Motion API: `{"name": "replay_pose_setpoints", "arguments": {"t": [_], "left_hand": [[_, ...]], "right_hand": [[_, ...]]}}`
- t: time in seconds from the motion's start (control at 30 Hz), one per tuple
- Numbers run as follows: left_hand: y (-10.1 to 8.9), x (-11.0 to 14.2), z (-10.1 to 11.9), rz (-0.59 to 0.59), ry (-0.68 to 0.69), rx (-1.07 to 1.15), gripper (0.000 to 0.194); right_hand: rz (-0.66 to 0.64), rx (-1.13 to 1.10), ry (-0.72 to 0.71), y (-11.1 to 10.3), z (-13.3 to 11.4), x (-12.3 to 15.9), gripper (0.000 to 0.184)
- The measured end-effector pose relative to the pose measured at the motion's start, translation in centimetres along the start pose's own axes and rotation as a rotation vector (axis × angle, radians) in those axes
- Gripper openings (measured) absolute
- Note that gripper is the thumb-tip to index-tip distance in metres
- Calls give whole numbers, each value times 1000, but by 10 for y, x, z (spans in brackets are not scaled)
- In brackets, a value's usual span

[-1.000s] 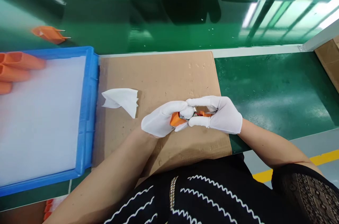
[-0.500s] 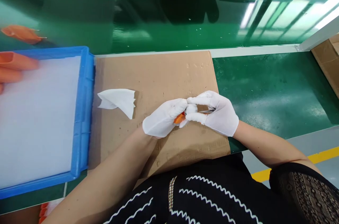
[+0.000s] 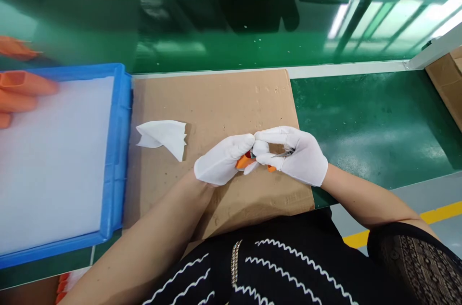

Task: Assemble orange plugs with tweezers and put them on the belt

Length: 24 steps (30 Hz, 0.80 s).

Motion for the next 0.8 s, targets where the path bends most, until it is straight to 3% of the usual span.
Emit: {"name": "replay_pose_setpoints", "arguments": {"t": [0.17, 0.33, 0.53, 0.6, 0.73, 0.8], "left_hand": [[-9, 3, -2, 191, -78, -137, 54], [-9, 5, 2, 236, -115, -77, 43], [-9, 3, 3, 208, -65, -44, 48], [-9, 3, 3, 197, -37, -13, 47], [-5, 6, 5, 129, 13, -5, 49], [-7, 6, 4, 131, 18, -65, 55]], "right_hand": [[-27, 227, -33, 1, 0, 2, 15], [-75, 307, 13, 0, 8, 6, 42], [-165, 309, 48, 3, 7, 3, 20], [-146, 181, 145, 3, 14, 4, 16], [-15, -344, 425, 9, 31, 13, 28], [-14, -459, 458, 13, 33, 14, 26]]}}
Point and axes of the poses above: each hand's wrist, its own x-axis away from the middle knuckle, its own y-axis out of the palm, z = x × y, the point moved 8 cm from there along -x, towards the middle knuckle, and after that the axes turned 14 degrees about -y, right-handed, at the moved point
